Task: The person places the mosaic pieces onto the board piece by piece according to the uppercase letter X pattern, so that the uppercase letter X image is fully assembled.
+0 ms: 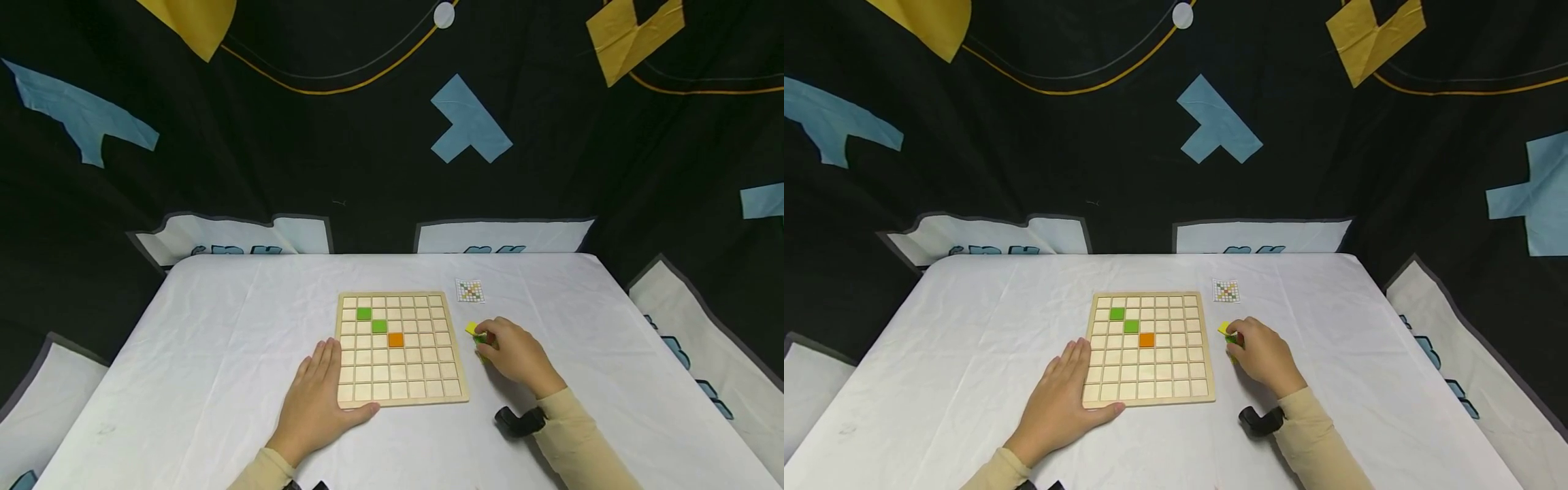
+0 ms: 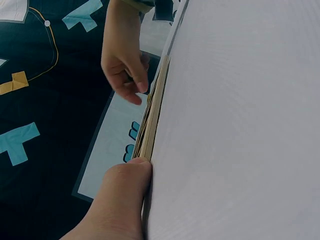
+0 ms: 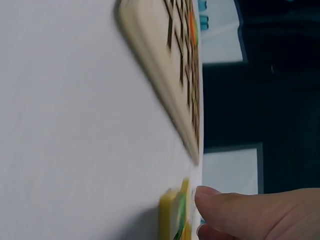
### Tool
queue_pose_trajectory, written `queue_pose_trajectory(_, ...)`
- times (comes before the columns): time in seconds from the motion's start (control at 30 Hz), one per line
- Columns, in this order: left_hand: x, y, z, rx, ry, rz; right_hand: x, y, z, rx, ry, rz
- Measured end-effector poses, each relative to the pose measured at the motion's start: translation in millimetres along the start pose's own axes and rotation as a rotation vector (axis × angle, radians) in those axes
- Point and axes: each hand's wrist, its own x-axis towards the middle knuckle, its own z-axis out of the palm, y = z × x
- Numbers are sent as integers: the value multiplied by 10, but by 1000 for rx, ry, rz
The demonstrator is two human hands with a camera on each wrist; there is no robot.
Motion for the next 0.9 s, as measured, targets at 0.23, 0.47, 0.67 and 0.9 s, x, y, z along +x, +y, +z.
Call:
queue_pose_trajectory(0.23,-7,-2,8,-7,0,-3,-6,144,1,-5,-34,38)
queue_pose_trajectory(0.47,-5,-4,16,-1,-7,-7,9,185,12,32,-43,38)
queue_pose_trajectory(0.67,-3,-6,13,9,-9,-4,32,195,20,40,-54,47)
queue_pose_trajectory(0.9,2,-11,15,15,-2,1,63,199,18,96,-24,50)
